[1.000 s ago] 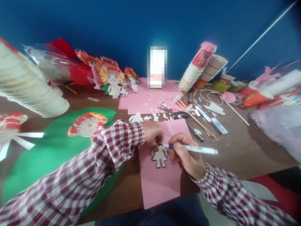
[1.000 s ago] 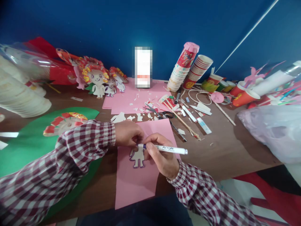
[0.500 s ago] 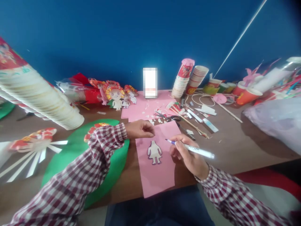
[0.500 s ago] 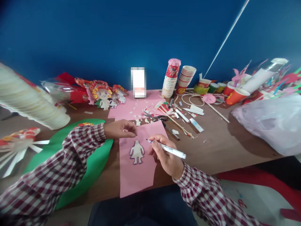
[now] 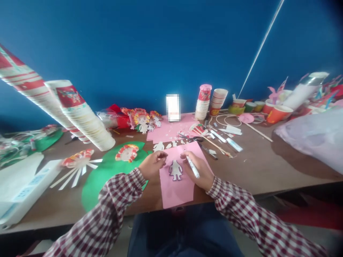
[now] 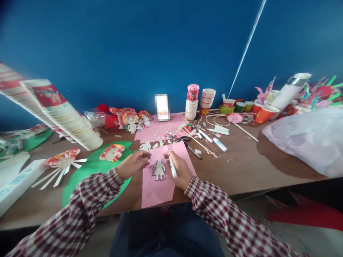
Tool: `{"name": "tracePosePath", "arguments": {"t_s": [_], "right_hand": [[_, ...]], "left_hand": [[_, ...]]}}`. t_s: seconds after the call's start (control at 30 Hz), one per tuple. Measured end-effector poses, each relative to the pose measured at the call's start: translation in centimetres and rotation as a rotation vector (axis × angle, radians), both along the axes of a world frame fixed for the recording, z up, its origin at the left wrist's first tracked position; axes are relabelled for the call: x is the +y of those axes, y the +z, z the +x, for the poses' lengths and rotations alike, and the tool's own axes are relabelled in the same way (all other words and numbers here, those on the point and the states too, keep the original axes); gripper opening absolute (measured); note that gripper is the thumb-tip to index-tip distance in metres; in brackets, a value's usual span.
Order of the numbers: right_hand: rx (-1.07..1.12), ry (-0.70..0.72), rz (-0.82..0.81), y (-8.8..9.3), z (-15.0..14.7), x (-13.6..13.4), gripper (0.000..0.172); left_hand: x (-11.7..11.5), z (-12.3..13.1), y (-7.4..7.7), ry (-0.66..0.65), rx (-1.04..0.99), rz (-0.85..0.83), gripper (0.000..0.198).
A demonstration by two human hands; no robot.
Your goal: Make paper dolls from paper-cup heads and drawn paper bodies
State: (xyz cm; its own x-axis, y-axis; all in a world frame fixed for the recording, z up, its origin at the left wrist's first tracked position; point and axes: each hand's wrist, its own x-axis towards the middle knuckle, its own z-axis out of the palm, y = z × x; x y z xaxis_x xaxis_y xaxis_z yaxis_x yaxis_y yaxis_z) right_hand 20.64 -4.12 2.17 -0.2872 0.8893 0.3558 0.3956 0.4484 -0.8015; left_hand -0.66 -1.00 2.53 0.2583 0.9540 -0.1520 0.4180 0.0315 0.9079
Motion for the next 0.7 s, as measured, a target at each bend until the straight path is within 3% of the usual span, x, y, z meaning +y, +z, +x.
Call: {"name": "tracePosePath", "arguments": {"t_s": [0.2,0.47,0.7], "right_hand": [[-0.034,-0.01,0.041,-0.5,-0.6,0.3,0.022],[-0.033,-0.041,0.04,-0.8,-1.3,0.6,0.024],[0.007,-0.052,0.042,-1.0,-1.7,0.1,0.028]], "left_hand": [[-0.8,1.1,-1.3,0.132,-0.105,-0.027,0.018],[-1.3,1.5,-0.8,0.253,-0.205,-0.126,0.011],[-1.9,1.8,-0.6,0.26,-0.208,-0.144,0.027]]}}
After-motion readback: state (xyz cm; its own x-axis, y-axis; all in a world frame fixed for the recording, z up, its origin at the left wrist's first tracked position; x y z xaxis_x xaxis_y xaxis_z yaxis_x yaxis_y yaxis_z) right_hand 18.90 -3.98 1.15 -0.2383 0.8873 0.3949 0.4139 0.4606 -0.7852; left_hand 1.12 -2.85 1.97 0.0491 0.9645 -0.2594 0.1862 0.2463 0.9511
